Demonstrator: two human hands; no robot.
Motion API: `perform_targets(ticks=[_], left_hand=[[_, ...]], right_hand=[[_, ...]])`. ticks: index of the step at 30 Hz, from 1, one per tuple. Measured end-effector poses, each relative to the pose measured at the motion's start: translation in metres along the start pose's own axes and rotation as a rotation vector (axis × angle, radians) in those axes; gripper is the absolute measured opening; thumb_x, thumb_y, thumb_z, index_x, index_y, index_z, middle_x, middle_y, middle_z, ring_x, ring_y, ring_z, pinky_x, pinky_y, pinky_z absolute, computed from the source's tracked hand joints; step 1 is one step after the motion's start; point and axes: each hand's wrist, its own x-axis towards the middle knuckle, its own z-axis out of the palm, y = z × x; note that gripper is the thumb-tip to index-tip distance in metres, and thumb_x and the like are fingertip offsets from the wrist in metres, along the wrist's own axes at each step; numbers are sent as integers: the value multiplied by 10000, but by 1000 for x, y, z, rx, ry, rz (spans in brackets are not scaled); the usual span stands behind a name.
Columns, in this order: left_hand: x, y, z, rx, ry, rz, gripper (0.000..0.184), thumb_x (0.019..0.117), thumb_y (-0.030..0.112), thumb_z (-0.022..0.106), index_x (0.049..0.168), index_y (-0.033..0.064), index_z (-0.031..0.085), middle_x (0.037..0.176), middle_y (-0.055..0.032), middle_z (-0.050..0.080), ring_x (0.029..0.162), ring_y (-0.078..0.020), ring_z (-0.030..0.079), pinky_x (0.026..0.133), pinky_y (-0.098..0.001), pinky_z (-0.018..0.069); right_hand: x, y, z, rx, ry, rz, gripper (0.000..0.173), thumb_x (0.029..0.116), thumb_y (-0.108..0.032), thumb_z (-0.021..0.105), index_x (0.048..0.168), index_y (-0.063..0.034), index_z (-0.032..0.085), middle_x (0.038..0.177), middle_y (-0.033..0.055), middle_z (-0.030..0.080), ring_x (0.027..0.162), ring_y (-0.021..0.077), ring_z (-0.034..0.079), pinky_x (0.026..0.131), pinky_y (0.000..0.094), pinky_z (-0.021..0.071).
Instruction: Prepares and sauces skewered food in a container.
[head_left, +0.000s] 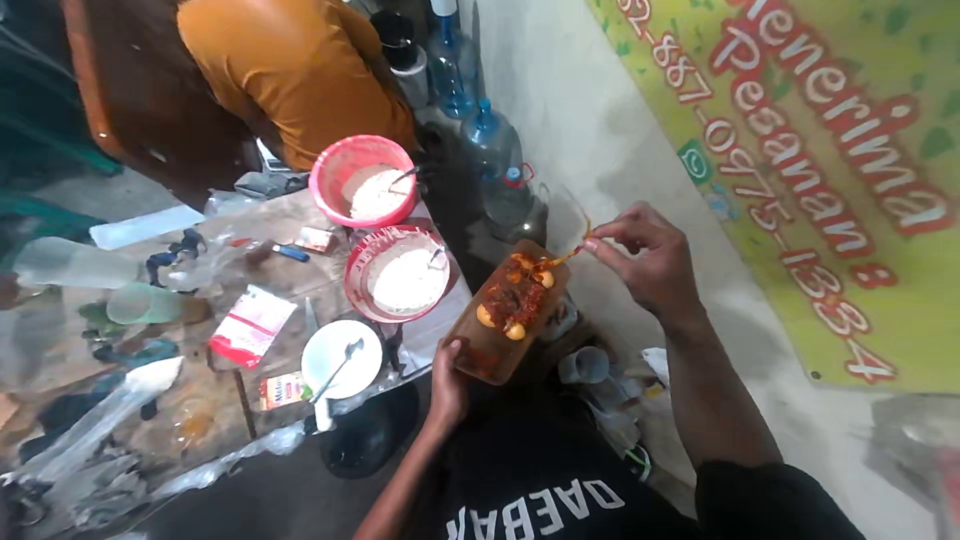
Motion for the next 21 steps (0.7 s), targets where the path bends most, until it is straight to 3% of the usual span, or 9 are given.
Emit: perform_targets(ticks=[3,5,11,16,18,21], left_hand=[[2,-7,0,-11,-4,-11,483,1035,363,280,1310,21,482,935,-109,717,817,-209,723,690,-380,622],[2,-9,-1,-29,-2,-28,481,1043,368,277,1337,36,464,941,-104,715,843,-219,726,728,-411,629],[-2,-10,-5,-12,63,-14,454,1034,359,285,1277,37,492,883,-87,725,809,-212,737,721,-405,637],[-6,-11,-12,-64,93,12,439,1017,381,329,1212,42,529,880,-80,731,820,-216,741,752,-417,637],[-8,-9,-13,-49,110,21,454,1027,385,313,1228,36,523,903,-70,727,834,-205,736,765,-410,636],[-11,-6,-15,-49,125,28,483,1032,389,271,1199,30,547,898,-77,733,837,-218,740,756,-414,638]], right_hand=[[-1,20,-19,-29,60,64,196,935,-268,766,1042,-105,785,945,27,637,762,49,559,665,195,475],[-6,35,-29,-56,81,125,210,940,-294,763,1051,-117,784,948,24,635,753,48,561,664,197,482],[-27,83,-42,-76,125,265,219,954,-315,748,1048,-119,779,930,23,640,742,62,569,658,213,491],[-42,126,-33,-172,104,413,273,952,-357,744,1060,-108,768,972,69,650,765,146,586,695,325,517],[-49,147,-22,-205,73,468,277,956,-338,739,1072,-88,763,999,110,660,809,204,612,738,397,532],[-63,179,-1,-249,35,518,228,966,-311,734,1056,-104,765,1024,132,659,834,266,627,719,459,531]])
